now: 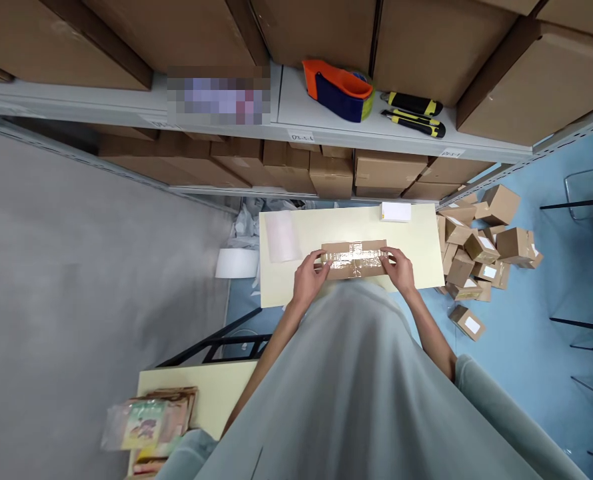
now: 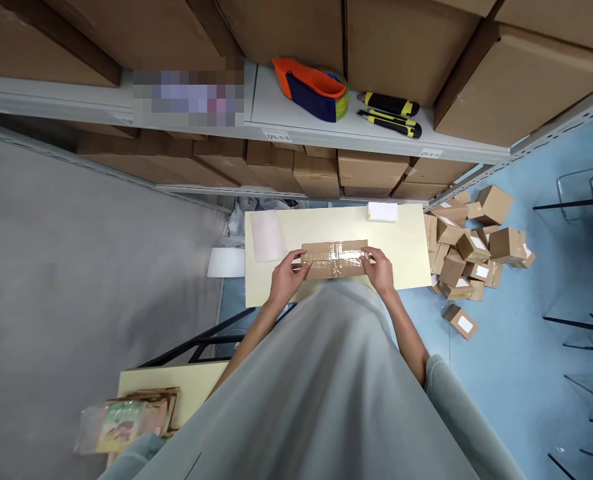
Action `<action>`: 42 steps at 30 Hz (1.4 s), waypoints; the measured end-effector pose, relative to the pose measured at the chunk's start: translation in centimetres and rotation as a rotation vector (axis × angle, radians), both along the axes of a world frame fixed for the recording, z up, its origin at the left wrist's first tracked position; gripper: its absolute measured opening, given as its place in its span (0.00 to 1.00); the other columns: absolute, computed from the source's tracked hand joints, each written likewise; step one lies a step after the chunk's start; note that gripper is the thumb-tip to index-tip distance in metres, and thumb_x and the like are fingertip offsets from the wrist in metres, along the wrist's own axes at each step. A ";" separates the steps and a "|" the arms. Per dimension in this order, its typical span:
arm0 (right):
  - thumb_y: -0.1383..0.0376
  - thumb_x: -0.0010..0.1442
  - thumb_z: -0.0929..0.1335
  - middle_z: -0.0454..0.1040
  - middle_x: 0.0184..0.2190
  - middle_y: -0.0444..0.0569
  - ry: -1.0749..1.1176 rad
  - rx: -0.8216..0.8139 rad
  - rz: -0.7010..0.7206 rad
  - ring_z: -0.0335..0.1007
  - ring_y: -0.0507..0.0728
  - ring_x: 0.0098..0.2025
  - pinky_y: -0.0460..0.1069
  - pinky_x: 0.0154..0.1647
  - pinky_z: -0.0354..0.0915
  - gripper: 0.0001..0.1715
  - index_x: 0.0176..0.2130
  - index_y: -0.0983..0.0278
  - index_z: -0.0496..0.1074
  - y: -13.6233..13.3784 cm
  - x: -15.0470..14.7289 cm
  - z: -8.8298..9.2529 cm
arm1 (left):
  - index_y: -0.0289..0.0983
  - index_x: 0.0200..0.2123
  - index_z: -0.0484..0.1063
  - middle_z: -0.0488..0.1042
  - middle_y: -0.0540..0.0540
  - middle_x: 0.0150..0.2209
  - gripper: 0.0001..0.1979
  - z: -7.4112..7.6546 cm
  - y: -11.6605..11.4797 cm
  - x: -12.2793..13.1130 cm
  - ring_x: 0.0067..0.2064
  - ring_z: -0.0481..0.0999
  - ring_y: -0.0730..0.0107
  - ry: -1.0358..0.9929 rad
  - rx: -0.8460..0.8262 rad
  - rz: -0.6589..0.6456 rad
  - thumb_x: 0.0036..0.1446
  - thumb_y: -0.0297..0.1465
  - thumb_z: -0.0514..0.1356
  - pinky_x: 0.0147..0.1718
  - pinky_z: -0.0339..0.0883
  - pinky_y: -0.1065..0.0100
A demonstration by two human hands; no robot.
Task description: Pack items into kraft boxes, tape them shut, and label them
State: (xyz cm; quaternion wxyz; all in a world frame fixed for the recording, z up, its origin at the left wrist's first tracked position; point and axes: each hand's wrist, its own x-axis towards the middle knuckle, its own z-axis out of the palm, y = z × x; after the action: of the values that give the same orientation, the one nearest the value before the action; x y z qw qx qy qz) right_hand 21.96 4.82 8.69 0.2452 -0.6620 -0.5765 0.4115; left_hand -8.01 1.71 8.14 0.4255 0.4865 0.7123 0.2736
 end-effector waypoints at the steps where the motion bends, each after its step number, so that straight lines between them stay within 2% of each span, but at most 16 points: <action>1: 0.52 0.71 0.69 0.82 0.61 0.55 0.004 -0.027 -0.006 0.85 0.65 0.54 0.61 0.55 0.83 0.24 0.60 0.58 0.79 0.2 0.1 -0.1 | 0.44 0.59 0.76 0.83 0.42 0.60 0.20 -0.1 0.0 0.3 0.45 0.87 0.57 0.003 -0.026 0.022 0.67 0.43 0.66 0.48 0.82 0.57; 5: 0.54 0.67 0.72 0.83 0.59 0.55 0.013 -0.125 -0.044 0.87 0.65 0.52 0.62 0.52 0.83 0.32 0.67 0.57 0.73 1.1 0.7 -0.9 | 0.45 0.62 0.72 0.85 0.42 0.58 0.27 -0.6 0.3 1.6 0.44 0.88 0.55 0.066 -0.099 0.126 0.62 0.39 0.69 0.48 0.81 0.55; 10: 0.58 0.62 0.75 0.85 0.52 0.52 -0.038 -0.238 -0.023 0.86 0.64 0.48 0.61 0.53 0.81 0.27 0.60 0.57 0.77 3.3 1.2 -2.1 | 0.44 0.56 0.76 0.86 0.44 0.54 0.25 -2.0 1.6 1.6 0.42 0.88 0.57 0.080 -0.144 0.215 0.54 0.36 0.73 0.47 0.81 0.57; 15: 0.60 0.58 0.76 0.84 0.50 0.51 -0.101 -0.305 0.021 0.84 0.62 0.46 0.59 0.55 0.80 0.31 0.61 0.58 0.78 5.4 1.4 -3.2 | 0.38 0.53 0.78 0.85 0.42 0.51 0.29 -3.5 3.1 0.8 0.43 0.87 0.58 -0.153 -0.227 0.286 0.46 0.34 0.75 0.45 0.82 0.59; 18: 0.58 0.60 0.75 0.83 0.52 0.52 -0.033 -0.277 0.028 0.83 0.62 0.48 0.59 0.55 0.80 0.33 0.63 0.58 0.78 5.3 1.8 -3.8 | 0.36 0.54 0.78 0.84 0.39 0.53 0.30 -3.6 3.2 0.7 0.47 0.87 0.56 -0.257 -0.219 0.322 0.46 0.35 0.75 0.49 0.83 0.56; 22: 0.53 0.63 0.74 0.83 0.52 0.53 0.137 -0.257 0.033 0.85 0.62 0.47 0.58 0.52 0.81 0.32 0.63 0.59 0.77 4.1 2.7 -4.1 | 0.37 0.54 0.80 0.84 0.37 0.58 0.30 -3.6 2.0 0.7 0.52 0.87 0.52 -0.316 -0.181 0.359 0.48 0.40 0.76 0.57 0.81 0.51; 26: 0.54 0.64 0.73 0.83 0.54 0.55 0.132 -0.196 0.054 0.85 0.62 0.48 0.59 0.54 0.81 0.31 0.63 0.61 0.78 3.4 3.0 -4.6 | 0.36 0.51 0.80 0.85 0.34 0.57 0.30 -4.0 1.1 0.8 0.56 0.86 0.48 -0.332 -0.160 0.415 0.49 0.45 0.76 0.60 0.80 0.47; 30: 0.56 0.68 0.72 0.83 0.56 0.57 0.032 -0.136 0.065 0.85 0.63 0.50 0.59 0.55 0.82 0.27 0.63 0.59 0.79 4.6 2.8 -5.7 | 0.38 0.51 0.80 0.85 0.35 0.57 0.29 -4.4 1.6 1.8 0.54 0.87 0.49 -0.287 -0.141 0.366 0.51 0.49 0.76 0.55 0.84 0.49; 35: 0.60 0.69 0.70 0.87 0.50 0.55 -0.114 -0.219 0.071 0.86 0.61 0.44 0.58 0.54 0.81 0.21 0.58 0.60 0.82 6.4 3.2 -6.8 | 0.39 0.51 0.80 0.83 0.36 0.60 0.20 -4.8 2.5 3.6 0.52 0.88 0.54 -0.108 -0.065 0.303 0.60 0.43 0.72 0.55 0.83 0.52; 39: 0.58 0.69 0.70 0.88 0.51 0.56 -0.125 -0.228 0.045 0.87 0.62 0.43 0.58 0.52 0.81 0.21 0.58 0.61 0.82 5.5 4.3 -6.4 | 0.39 0.51 0.81 0.84 0.36 0.59 0.19 -5.7 2.4 3.9 0.52 0.88 0.53 -0.176 -0.075 0.259 0.60 0.41 0.72 0.56 0.83 0.52; 42: 0.57 0.69 0.71 0.87 0.54 0.58 -0.162 -0.221 0.004 0.88 0.64 0.46 0.60 0.53 0.81 0.24 0.60 0.61 0.81 3.9 5.7 -5.9 | 0.39 0.49 0.82 0.86 0.37 0.57 0.21 -6.7 1.7 4.6 0.50 0.89 0.52 -0.245 -0.157 0.230 0.55 0.43 0.75 0.53 0.84 0.51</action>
State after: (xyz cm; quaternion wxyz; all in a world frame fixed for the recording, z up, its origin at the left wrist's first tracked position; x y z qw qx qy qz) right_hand 27.67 8.74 2.82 0.1228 -0.7146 -0.5471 0.4182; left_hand -3.41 3.44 1.40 0.5117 0.3303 0.7253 0.3210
